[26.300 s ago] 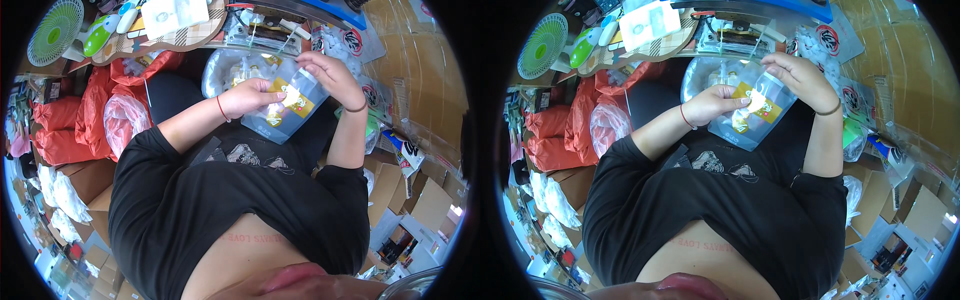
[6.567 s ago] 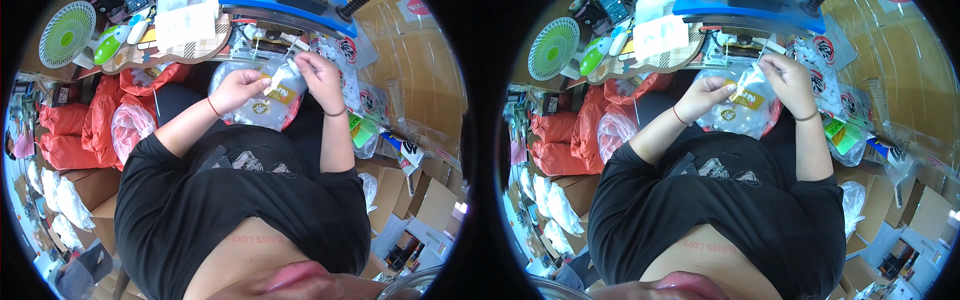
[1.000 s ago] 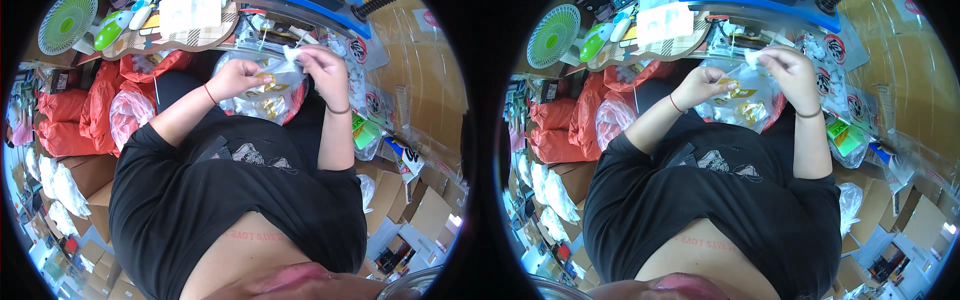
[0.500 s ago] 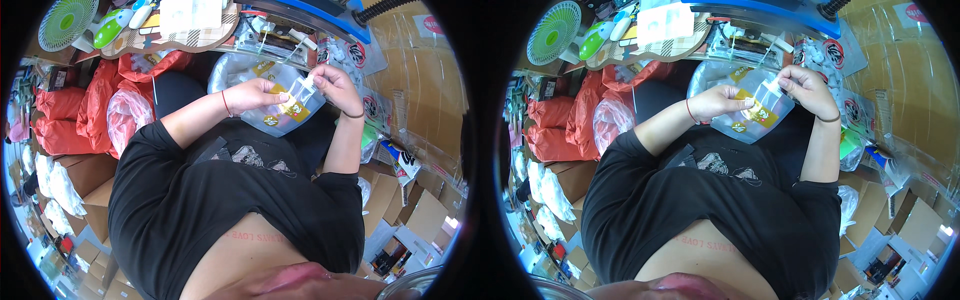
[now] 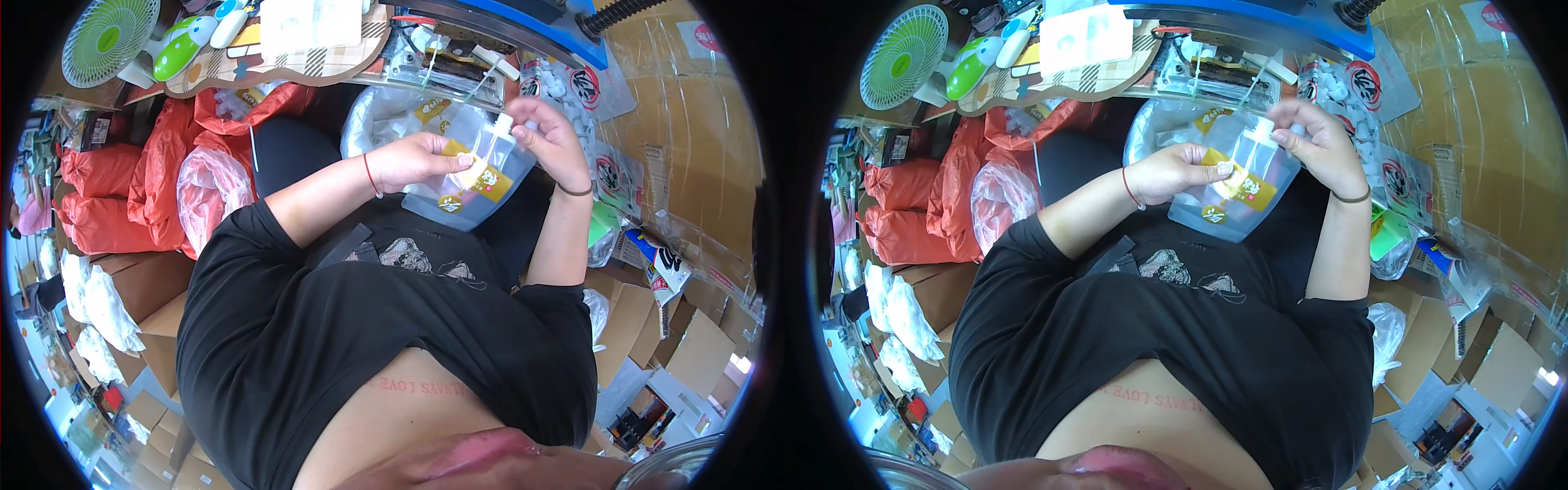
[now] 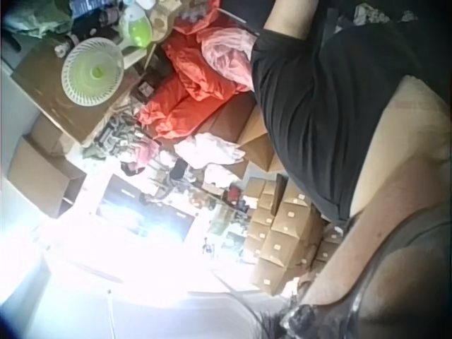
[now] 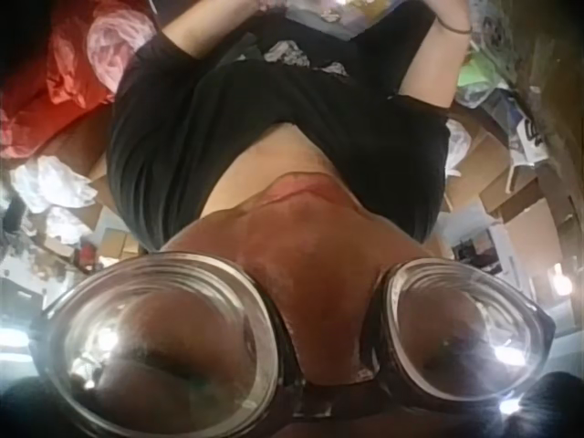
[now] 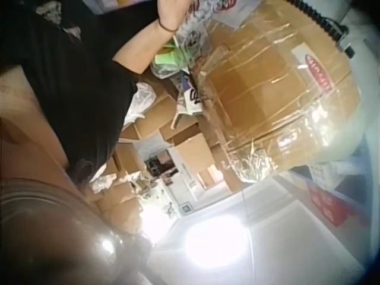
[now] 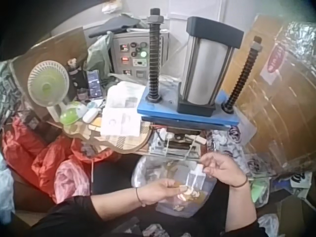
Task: The person packages small items by hand, placing them into a plastic pouch, inserting a white nozzle, and then positioning the pouch under a heat-sealing machine. They repeat this process, handling the pouches and nozzles one at a time while working at a desk surrounded by boxes.
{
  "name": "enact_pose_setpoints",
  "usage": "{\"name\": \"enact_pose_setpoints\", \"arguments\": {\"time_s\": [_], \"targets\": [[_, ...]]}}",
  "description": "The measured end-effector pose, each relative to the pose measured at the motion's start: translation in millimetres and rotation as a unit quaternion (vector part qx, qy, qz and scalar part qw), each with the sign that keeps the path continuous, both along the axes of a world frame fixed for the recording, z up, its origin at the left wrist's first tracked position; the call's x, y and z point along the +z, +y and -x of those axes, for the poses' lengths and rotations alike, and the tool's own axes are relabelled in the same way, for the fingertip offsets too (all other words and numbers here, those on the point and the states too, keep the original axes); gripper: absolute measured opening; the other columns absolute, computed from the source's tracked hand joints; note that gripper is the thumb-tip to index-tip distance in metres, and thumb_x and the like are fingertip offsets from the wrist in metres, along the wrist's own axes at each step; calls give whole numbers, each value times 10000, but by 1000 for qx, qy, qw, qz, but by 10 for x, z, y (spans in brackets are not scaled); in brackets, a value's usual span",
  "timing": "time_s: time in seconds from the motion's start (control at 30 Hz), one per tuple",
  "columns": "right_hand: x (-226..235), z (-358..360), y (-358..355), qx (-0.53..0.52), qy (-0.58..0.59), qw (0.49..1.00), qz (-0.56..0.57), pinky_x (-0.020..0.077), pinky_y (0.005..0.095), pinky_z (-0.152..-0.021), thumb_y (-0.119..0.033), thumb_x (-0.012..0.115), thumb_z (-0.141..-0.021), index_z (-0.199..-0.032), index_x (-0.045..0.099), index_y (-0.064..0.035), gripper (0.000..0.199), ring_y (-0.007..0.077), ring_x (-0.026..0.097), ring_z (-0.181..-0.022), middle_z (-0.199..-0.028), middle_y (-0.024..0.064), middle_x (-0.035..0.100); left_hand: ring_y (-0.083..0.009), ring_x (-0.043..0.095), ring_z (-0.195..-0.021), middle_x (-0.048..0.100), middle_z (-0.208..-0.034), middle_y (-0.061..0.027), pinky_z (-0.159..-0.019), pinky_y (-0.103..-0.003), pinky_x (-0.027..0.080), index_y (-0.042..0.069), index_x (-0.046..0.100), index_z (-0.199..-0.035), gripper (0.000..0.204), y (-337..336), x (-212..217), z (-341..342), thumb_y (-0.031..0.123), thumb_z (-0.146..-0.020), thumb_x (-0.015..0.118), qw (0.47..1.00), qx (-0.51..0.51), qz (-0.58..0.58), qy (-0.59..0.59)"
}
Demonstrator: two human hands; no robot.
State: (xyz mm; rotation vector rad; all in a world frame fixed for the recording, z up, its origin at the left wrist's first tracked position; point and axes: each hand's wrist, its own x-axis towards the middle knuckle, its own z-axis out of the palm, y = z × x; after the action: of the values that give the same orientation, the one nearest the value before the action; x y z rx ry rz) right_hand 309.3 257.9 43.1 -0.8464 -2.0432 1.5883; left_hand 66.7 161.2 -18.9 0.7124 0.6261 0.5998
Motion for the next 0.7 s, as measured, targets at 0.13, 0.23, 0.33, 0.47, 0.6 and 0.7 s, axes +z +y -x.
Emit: {"name": "enact_pose_setpoints", "arguments": {"time_s": [0.13, 0.23, 0.33, 0.47, 0.6, 0.7], "targets": [[-59, -58, 33, -222, 39, 972, -72, 411, 191, -640, -191, 613, -968, -1010, 623, -30, 167, 29, 484, -712, -893, -16, 616, -118, 664, -990, 690, -1107, -54, -903, -268, 527, 12, 615, -1212, 315, 44, -74, 110, 125, -923, 670, 1000, 20, -1, -20], [-389, -453, 192, -360, -1, 928, -97, 447, 239, -668, -201, 590, -981, -1050, 604, -18, 196, 89, 539, -725, -895, 37, 637, -142, 666, -1018, 678, -1136, -78, -925, -272, 527, -3, 585, -1236, 356, 254, -7, 266, 35, -891, 666, 995, 94, -39, 2], [-406, -422, 96, -319, -228, 879, -271, 474, 312, -716, -232, 536, -1007, -1088, 584, -6, 244, 184, 586, -764, -889, 99, 640, -157, 682, -989, 688, -1118, -102, -908, -294, 544, -18, 604, -1193, 343, 576, 19, 464, 46, -866, 688, 992, 125, -10, -1], [-350, -211, 0, -344, -188, 836, -384, 477, 356, -780, -271, 476, -1032, -1089, 578, 0, 295, 249, 604, -826, -918, 136, 637, -178, 689, -987, 692, -1102, -138, -881, -310, 557, -43, 578, -1207, 403, 660, -8, 551, 110, -859, 715, 989, 146, 4, 22], [-340, -227, 46, -349, -143, 836, -398, 473, 341, -806, -252, 483, -1025, -1091, 582, -13, 267, 241, 608, -857, -954, 127, 638, -252, 685, -1007, 687, -1073, -185, -887, -342, 548, -46, 517, -1272, 518, 761, 92, 792, 219, -873, 716, 895, 321, -152, 269], [-180, -205, -8, -354, -154, 852, -354, 469, 325, -820, -224, 503, -1017, -1094, 581, -5, 245, 231, 608, -864, -955, 129, 634, -282, 682, -1000, 687, -1046, -195, -884, -356, 541, -35, 509, -1283, 538, 735, 133, 1131, 263, -882, 709, 783, 394, -260, 405]]}}
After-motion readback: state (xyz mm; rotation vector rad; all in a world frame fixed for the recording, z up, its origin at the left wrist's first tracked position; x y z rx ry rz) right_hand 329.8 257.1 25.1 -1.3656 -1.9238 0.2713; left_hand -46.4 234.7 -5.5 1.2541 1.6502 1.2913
